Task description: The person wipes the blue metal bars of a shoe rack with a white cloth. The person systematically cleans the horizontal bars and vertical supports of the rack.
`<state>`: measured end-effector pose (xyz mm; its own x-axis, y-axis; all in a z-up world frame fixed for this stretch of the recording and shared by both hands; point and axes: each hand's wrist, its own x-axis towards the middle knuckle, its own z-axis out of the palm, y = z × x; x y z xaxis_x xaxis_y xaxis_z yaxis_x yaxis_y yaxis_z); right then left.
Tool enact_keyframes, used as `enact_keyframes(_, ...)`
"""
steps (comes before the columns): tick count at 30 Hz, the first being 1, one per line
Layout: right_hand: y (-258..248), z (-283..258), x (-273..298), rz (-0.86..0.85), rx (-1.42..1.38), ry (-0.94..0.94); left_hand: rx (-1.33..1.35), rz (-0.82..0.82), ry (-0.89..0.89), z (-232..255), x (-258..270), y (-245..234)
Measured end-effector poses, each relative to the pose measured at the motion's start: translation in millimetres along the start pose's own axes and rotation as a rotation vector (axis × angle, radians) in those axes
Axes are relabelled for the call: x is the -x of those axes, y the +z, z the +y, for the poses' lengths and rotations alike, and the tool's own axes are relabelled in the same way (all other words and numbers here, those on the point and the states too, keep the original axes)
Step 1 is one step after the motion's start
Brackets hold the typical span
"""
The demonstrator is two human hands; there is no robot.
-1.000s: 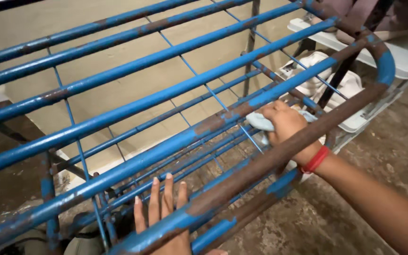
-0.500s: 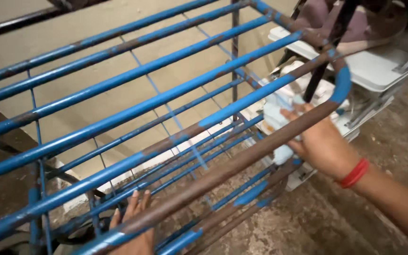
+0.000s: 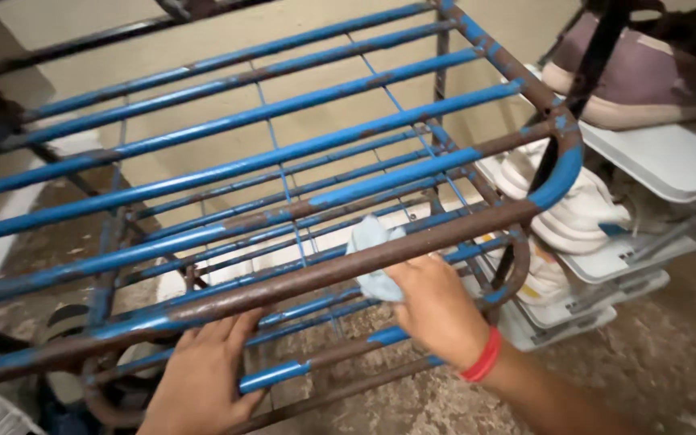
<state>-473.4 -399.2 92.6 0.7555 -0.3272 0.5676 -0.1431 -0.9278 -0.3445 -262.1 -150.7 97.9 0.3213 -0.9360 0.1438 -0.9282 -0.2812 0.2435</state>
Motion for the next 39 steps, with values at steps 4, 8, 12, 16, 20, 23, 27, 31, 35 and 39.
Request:
enact_keyframes(4,-50.7,13.2,0.3,0.163,-0.035,-0.064,-0.071,-0.096,-0.093,10.7,7.8,-8.8)
enact_keyframes(8,-84.7,28.9,8.6,0.146,0.388,0.210,-0.107,-0.072,-0.060,7.0,17.4,-8.6)
enact_keyframes(12,-66.8,16.3,17.0,0.106,0.563,0.363,-0.084,0.044,-0.043,-2.0,33.1,-2.3)
enact_keyframes(16,-60.4,-11.4,24.5,0.050,0.588,0.327,-0.120,0.027,-0.051,2.4,43.9,-8.2)
enact_keyframes(20,-35.7,-68.1,32.8,-0.060,0.510,0.315,-0.109,0.071,-0.034,-8.7,66.1,-10.7)
enact_keyframes(23,-21.5,-100.5,31.2,-0.123,0.226,0.246,-0.141,0.042,-0.038,-13.3,75.8,-13.4)
enact_keyframes(27,-24.4,-120.2,22.2,-0.209,-0.131,0.244,-0.141,0.039,-0.019,-22.7,88.8,-16.1)
enact_keyframes(31,-76.4,-81.2,23.4,0.022,0.426,0.147,-0.127,0.043,-0.024,-29.1,89.0,-17.8)
enact_keyframes(35,-69.3,-54.6,37.3,0.108,0.736,0.348,-0.146,-0.035,-0.056,-28.9,90.4,-21.3)
enact_keyframes(39,-14.6,-53.4,40.2,-0.044,0.652,0.418,-0.142,-0.030,-0.097,-26.6,80.7,-23.9)
